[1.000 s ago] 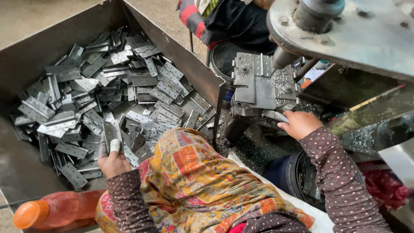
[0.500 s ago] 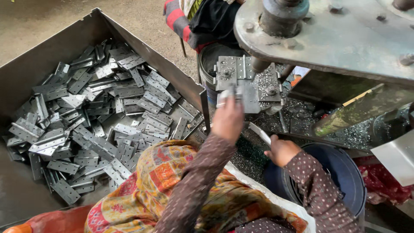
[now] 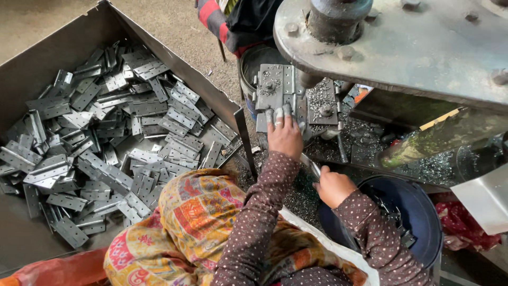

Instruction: The person sits on the floor and repeatedly picks metal brackets from a large bin, places them into a press machine, and removes the processed pieces into a bucket. The task involves continuous handling of metal parts and operating the press lever.

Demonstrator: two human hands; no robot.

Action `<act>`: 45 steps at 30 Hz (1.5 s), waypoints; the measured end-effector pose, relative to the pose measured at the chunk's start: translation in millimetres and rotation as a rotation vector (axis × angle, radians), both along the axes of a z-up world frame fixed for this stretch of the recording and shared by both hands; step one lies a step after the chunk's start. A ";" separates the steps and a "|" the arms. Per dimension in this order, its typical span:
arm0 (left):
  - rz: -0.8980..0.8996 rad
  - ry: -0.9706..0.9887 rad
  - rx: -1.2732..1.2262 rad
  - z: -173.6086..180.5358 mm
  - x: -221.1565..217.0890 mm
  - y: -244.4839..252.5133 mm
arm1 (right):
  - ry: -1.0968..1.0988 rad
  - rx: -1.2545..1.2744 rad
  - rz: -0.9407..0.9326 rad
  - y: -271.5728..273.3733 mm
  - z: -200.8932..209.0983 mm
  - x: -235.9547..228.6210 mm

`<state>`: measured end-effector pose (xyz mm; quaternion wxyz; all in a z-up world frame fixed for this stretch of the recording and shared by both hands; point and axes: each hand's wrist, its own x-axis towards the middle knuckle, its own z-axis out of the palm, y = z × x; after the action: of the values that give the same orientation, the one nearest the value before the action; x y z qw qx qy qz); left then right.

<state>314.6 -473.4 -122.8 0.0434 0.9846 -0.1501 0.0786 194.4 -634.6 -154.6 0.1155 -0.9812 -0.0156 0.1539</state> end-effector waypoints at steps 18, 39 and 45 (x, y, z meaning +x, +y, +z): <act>0.018 -0.146 -0.036 -22.4 8.6 -5.2 | -0.001 0.115 -0.121 -24.5 -117.0 -32.6; -0.025 -0.101 -0.208 -14.2 31.6 2.6 | -0.212 0.076 -0.228 10.9 -143.1 -54.7; -0.050 0.043 -0.104 -10.8 44.7 1.7 | -0.100 0.103 -0.097 -41.4 -152.3 -41.1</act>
<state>359.3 -471.6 -133.5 0.0998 0.9784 -0.1694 0.0638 153.4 -676.0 -306.9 0.1723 -0.9800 0.0185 0.0981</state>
